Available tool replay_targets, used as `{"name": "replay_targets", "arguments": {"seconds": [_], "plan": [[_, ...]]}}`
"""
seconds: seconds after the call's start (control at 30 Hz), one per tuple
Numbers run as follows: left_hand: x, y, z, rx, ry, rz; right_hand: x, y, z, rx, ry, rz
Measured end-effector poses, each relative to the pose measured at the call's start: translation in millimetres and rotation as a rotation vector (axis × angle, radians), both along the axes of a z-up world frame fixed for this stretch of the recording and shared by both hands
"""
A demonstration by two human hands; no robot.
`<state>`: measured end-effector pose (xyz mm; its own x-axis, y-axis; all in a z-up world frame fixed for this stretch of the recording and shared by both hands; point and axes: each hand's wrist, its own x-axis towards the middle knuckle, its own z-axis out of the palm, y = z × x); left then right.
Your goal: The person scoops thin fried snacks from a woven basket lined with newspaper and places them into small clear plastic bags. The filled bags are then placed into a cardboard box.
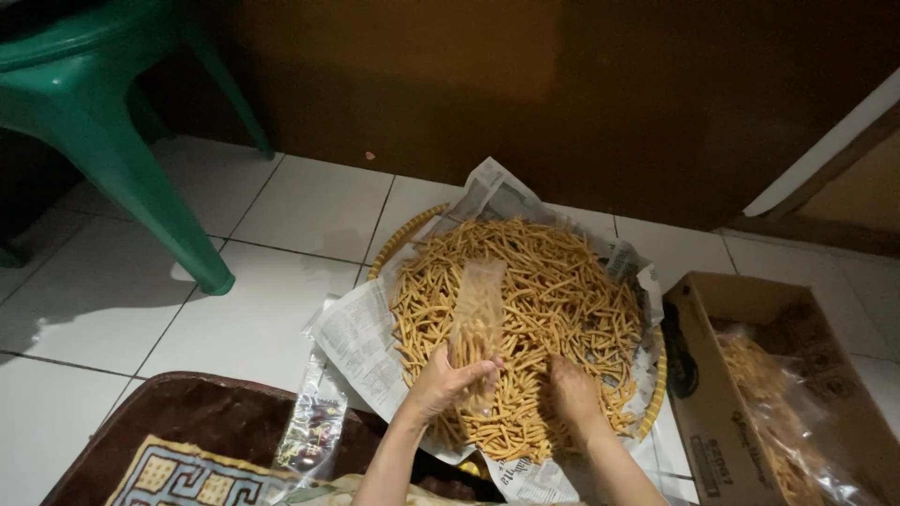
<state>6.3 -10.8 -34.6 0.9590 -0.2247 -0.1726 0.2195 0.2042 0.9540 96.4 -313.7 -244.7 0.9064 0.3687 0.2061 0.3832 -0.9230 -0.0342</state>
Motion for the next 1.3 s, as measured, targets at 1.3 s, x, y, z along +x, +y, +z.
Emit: {"name": "replay_targets", "arguments": {"seconds": [1.3], "plan": [[-10, -16, 15, 0.509, -0.044, -0.251, -39, 62, 338, 0.826, 0.85, 0.03]]}}
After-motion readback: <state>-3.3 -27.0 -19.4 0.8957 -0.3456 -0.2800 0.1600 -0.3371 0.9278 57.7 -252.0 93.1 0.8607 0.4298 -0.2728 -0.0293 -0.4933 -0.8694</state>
